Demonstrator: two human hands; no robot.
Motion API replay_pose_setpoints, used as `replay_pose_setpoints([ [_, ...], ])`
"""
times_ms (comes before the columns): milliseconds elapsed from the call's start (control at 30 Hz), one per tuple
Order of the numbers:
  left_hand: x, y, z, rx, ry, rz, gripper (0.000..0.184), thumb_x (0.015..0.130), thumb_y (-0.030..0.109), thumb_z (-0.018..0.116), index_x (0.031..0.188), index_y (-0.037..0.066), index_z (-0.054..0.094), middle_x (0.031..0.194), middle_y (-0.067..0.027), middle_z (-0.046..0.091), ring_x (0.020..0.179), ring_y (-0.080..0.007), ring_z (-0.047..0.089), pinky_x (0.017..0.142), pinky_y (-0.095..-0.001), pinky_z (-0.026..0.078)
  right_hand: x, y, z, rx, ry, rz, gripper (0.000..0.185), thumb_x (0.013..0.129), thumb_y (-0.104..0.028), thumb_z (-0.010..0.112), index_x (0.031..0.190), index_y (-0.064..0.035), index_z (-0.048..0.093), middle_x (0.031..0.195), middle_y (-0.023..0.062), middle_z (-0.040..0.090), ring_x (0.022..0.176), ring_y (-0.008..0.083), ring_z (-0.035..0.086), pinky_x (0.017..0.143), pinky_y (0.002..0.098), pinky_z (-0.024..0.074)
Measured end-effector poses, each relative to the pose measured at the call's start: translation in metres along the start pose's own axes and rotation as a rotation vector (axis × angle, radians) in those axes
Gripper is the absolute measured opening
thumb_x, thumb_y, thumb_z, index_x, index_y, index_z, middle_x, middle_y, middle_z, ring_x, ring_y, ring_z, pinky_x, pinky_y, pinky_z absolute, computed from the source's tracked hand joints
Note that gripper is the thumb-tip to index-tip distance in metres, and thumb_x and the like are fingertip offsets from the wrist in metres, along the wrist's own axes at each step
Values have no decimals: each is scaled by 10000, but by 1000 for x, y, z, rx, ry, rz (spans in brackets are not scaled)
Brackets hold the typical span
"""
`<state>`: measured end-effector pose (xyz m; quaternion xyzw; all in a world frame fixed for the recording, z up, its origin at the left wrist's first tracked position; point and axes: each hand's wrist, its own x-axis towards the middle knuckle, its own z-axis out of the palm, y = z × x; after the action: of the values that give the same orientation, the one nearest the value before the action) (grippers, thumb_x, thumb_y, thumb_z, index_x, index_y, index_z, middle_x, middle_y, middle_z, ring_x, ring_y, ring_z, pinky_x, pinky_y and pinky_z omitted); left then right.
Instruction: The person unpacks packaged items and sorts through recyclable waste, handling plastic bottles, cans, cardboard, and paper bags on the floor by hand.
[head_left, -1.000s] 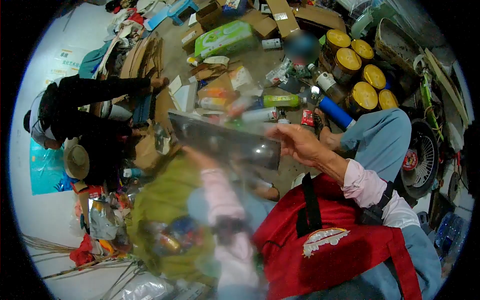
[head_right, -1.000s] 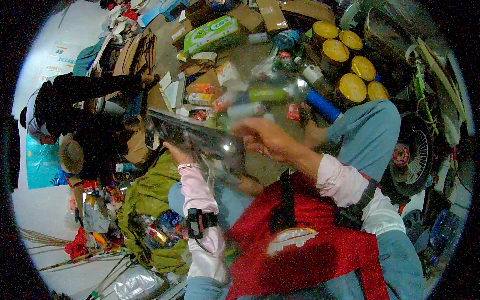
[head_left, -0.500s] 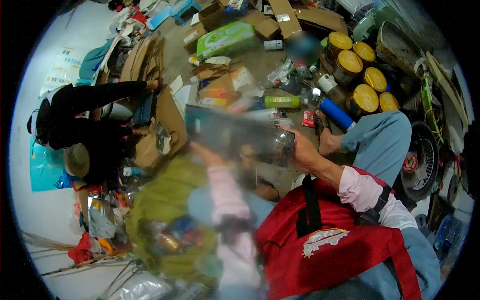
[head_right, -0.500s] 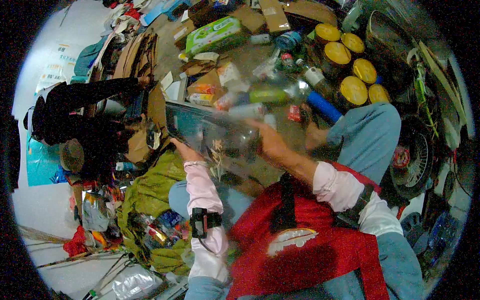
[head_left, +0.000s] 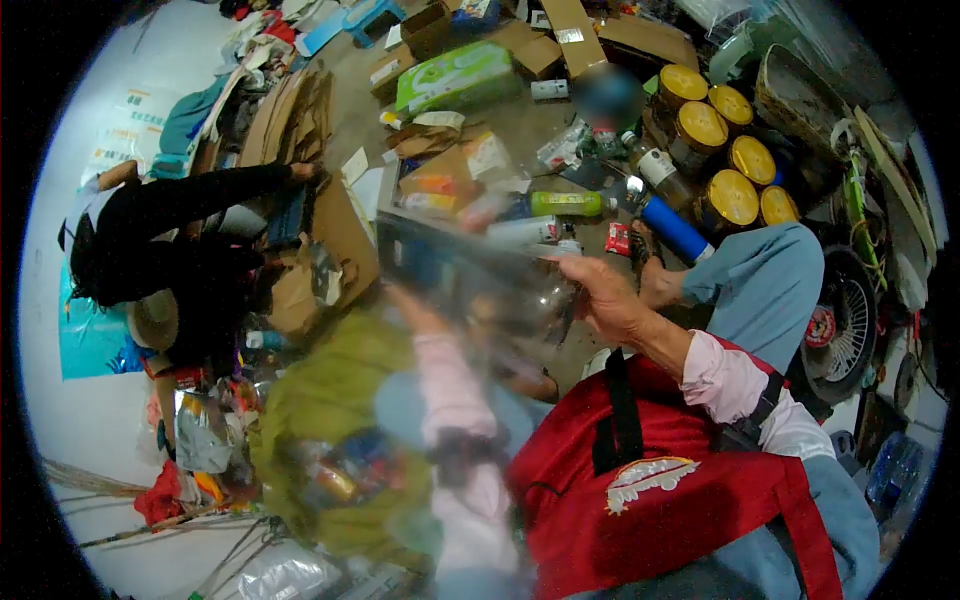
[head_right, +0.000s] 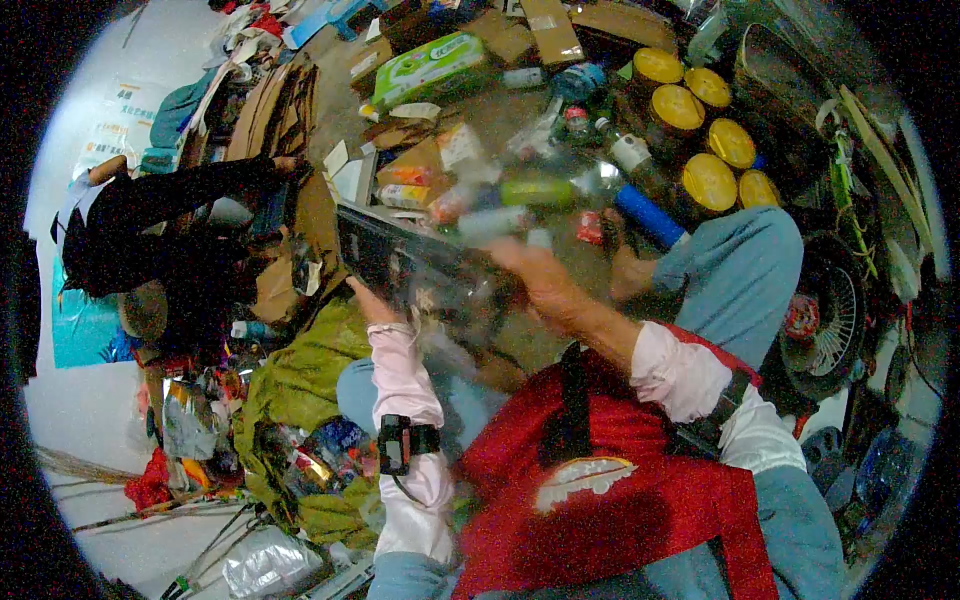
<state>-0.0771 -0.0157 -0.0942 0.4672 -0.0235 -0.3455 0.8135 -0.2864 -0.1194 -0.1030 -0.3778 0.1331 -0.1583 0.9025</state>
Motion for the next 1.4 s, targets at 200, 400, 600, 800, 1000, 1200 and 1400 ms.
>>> replay_pose_setpoints([
  [200,4,25,-3,-13,91,72,685,856,608,281,1271,76,401,1250,-93,460,1065,-289,483,914,-404,393,0,-4,-13,-698,77,-174,273,820,-142,572,1052,4,570,882,27,588,755,67,525,638,219,446],
  [400,-11,31,15,0,181,87,696,856,603,307,1272,52,394,1254,-98,453,1075,-285,475,929,-392,378,-1,-14,-21,-896,-184,287,352,792,-322,628,935,-2,589,751,-12,587,691,90,519,618,264,430],
  [600,17,11,-25,184,14,221,637,871,574,315,1249,71,414,1218,-87,482,1037,-266,505,892,-379,415,3,-9,-22,-723,-213,343,365,820,-285,597,1058,-9,571,863,16,596,802,110,528,732,274,428],
  [800,-14,39,25,-89,89,29,496,909,471,305,1203,106,466,1146,-75,515,1030,-216,497,910,-334,400,-8,7,-11,-619,-30,215,313,850,-254,560,1035,-1,569,849,14,589,766,102,516,690,258,419],
  [1000,12,59,8,-176,-53,46,477,922,441,310,1171,69,475,1112,-75,535,987,-227,527,867,-356,435,-10,21,-27,-836,-41,62,291,876,-268,528,882,15,592,726,-14,552,662,76,498,581,228,410],
  [1200,28,77,-2,49,44,188,622,881,561,306,1168,33,469,1135,-101,515,976,-224,525,832,-342,451,-14,17,-16,-640,-18,253,327,856,-300,540,808,22,572,635,17,508,560,126,474,520,302,397],
  [1400,30,78,-9,95,214,163,632,867,580,318,1082,25,530,1023,-114,579,882,-238,564,761,-345,477,-13,27,-22,-807,-46,191,375,847,-337,531,810,34,577,609,52,546,534,138,511,485,313,399],
])
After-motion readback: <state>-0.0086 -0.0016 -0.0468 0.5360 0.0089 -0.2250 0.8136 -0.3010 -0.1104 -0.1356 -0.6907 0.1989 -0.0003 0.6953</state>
